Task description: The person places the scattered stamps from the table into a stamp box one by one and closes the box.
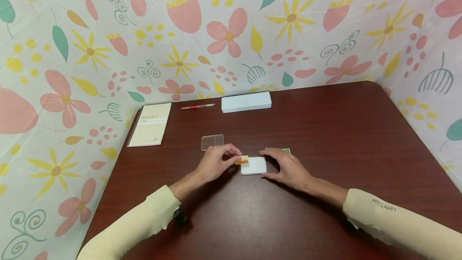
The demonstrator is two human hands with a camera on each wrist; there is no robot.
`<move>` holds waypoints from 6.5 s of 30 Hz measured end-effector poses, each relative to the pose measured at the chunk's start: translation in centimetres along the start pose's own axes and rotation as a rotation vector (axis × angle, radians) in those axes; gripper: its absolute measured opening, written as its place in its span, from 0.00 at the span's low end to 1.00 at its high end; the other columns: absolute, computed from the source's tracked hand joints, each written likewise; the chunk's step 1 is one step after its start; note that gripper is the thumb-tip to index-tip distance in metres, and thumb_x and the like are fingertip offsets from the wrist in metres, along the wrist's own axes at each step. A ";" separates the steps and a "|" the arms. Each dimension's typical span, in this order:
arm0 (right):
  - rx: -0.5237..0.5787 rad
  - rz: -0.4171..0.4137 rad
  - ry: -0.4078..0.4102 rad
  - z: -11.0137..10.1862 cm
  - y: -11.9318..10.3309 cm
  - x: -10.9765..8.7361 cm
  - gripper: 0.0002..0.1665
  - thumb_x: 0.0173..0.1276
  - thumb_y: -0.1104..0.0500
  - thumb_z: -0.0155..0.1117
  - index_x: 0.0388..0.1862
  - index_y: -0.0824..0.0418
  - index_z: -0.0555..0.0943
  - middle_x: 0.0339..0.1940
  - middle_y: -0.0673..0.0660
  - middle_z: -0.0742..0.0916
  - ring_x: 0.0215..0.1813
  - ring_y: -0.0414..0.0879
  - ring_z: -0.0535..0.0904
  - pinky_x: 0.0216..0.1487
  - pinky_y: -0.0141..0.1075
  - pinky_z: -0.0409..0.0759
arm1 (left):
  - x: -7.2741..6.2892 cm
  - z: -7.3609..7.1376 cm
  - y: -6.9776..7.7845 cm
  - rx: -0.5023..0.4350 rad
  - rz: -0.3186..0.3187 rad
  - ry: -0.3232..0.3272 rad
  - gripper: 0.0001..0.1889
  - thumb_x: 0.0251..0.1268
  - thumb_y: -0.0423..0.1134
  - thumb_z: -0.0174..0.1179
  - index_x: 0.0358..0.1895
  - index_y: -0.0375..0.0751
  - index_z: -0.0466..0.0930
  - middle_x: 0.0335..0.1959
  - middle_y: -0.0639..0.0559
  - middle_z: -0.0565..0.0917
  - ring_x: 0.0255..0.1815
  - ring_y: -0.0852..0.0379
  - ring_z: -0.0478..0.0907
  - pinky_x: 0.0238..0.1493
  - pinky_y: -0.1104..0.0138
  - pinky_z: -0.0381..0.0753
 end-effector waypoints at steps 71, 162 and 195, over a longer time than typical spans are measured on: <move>0.015 -0.025 -0.009 0.2 0.1 -0.1 0.34 0.57 0.56 0.88 0.60 0.65 0.85 0.62 0.59 0.86 0.68 0.56 0.81 0.64 0.56 0.79 | 0.9 3.6 -0.1 0.148 -0.052 0.012 0.05 0.66 0.39 0.75 0.37 0.49 0.87 0.32 0.57 0.82 0.32 0.65 0.79 0.37 0.70 0.79; 0.019 -0.020 -0.011 0.0 -0.2 0.0 0.35 0.57 0.55 0.88 0.61 0.63 0.84 0.61 0.58 0.86 0.67 0.55 0.81 0.64 0.55 0.79 | 0.8 3.1 0.0 0.152 -0.055 -0.007 0.02 0.71 0.38 0.71 0.41 0.45 0.89 0.34 0.57 0.83 0.34 0.63 0.81 0.40 0.67 0.80; 0.078 0.000 -0.088 -3.3 0.5 0.4 0.63 0.56 0.58 0.88 0.84 0.67 0.61 0.82 0.68 0.69 0.79 0.66 0.68 0.70 0.61 0.73 | 0.7 2.7 0.3 0.193 0.020 -0.254 0.54 0.63 0.55 0.77 0.86 0.43 0.55 0.86 0.51 0.59 0.86 0.53 0.54 0.78 0.48 0.63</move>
Point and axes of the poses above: each hand's wrist, its own x-axis towards the middle knuckle, its own z-axis out of the palm, y = z × x, the point moved 8 cm from there along x, towards the middle knuckle
